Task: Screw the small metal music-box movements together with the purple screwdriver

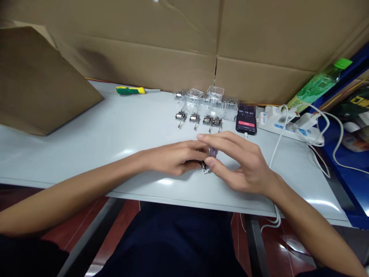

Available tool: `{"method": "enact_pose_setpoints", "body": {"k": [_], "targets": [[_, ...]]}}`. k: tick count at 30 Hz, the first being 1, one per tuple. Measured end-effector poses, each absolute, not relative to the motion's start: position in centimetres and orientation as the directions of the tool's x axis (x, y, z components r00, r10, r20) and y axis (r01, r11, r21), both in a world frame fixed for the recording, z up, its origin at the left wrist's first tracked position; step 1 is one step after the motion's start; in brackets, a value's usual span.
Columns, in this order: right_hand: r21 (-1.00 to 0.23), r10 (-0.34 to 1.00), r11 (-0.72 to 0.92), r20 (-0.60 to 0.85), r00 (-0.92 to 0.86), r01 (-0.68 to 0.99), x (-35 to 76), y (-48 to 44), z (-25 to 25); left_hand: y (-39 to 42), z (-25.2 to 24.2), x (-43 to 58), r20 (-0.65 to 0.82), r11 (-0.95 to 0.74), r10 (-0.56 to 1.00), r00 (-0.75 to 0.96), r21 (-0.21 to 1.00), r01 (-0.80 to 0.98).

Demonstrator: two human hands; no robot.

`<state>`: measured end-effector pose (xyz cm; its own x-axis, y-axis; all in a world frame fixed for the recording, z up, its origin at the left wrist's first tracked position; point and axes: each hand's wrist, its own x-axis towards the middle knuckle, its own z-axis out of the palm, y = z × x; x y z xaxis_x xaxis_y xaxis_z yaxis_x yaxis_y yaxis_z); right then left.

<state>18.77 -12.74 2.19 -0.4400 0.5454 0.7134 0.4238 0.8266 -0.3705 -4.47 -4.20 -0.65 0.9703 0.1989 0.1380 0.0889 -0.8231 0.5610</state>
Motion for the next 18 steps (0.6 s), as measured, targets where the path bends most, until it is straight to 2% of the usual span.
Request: {"method": "enact_pose_setpoints", "body": {"k": [2,6,12,16,18], "targets": [[-0.416,0.580,0.807,0.694,-0.426,0.420,18.75,-12.82,2.29,-4.36,-0.50,-4.46,0.135,-0.833,0.250,0.959,0.535,0.142],[-0.269,0.488,0.826,0.780,-0.392,0.495,18.93,-12.72,2.14,-4.72,-0.15,-4.37,0.139,-0.835,0.332,0.933,0.503,0.222],[-0.295,0.607,0.760,0.643,-0.468,0.580,19.14,-12.84,2.06,-4.72,-0.23,-4.38,0.164,-0.837,0.302,0.939,0.517,0.179],[-0.134,0.530,0.718,0.741,-0.412,0.683,19.11,-12.63,1.73,-4.63,-0.34,-4.40,0.178,-0.834,0.316,0.932,0.520,0.184],[-0.095,0.517,0.715,0.739,-0.433,0.692,19.10,-12.37,1.54,-4.67,-0.36,-4.38,0.181,-0.839,0.323,0.929,0.508,0.193]]}}
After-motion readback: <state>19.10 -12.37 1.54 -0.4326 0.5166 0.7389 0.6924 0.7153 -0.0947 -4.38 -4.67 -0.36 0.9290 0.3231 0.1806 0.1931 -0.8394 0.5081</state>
